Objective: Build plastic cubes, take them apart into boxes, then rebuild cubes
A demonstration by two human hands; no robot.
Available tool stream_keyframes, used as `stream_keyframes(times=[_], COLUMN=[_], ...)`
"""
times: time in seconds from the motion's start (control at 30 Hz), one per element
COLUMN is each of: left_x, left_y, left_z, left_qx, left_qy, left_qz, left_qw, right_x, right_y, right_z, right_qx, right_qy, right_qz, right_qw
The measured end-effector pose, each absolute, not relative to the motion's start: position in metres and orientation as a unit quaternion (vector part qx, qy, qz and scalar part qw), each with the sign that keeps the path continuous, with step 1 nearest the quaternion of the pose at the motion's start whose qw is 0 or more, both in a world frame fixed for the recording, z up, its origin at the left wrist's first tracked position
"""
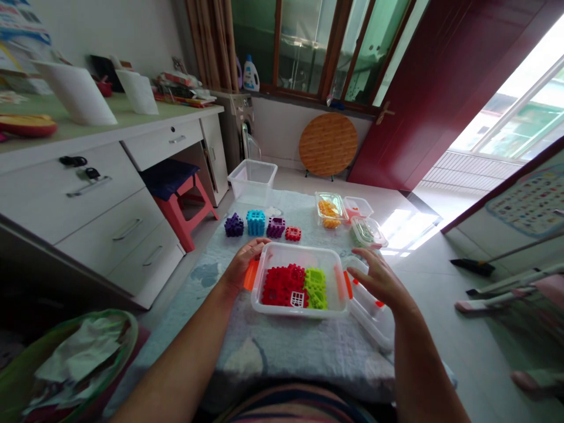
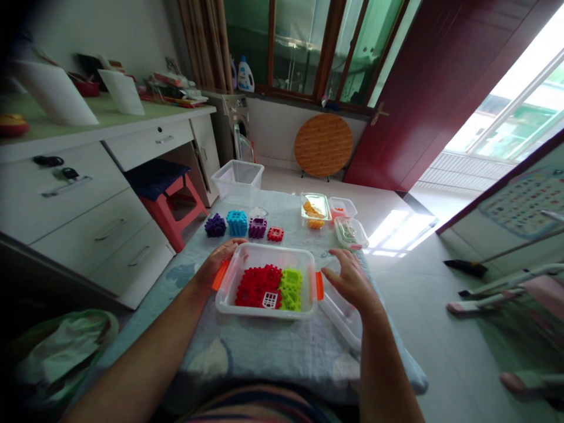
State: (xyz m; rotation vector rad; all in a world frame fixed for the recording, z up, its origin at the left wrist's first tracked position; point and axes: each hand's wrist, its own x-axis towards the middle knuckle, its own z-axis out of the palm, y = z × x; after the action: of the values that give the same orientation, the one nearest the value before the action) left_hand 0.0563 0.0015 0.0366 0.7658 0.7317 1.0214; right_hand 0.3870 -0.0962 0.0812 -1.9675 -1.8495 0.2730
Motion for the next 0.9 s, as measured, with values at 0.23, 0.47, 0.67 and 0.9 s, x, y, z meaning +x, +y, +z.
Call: stream_keyframes(times=[0.23, 0.47, 0.67, 0.9], left_x=[0.056, 0.056, 0.057, 0.055], left_y=[0.000, -0.001, -0.002, -0.001], left_z=[0.039, 0.034, 0.038, 0.036], left_qx=[0.362, 0.365, 0.370, 0.379], left_qy=[0.334, 0.335, 0.337, 0.349], left_qz=[0.463, 0.478, 0.472, 0.474], left_qw=[0.737, 0.725, 0.726, 0.714], right_x=[0.412, 0.419, 0.432, 0.431], right_y=[-0.146, -0.156, -0.161, -0.156], right_z=[0.047, 0.032, 0.032, 0.043], right_qx=[-0.763, -0.792, -0.777, -0.763], right_qy=[-0.635, -0.600, -0.612, -0.589], right_qz=[0.116, 0.110, 0.088, 0.069], right_qw=[0.046, 0.032, 0.117, 0.257])
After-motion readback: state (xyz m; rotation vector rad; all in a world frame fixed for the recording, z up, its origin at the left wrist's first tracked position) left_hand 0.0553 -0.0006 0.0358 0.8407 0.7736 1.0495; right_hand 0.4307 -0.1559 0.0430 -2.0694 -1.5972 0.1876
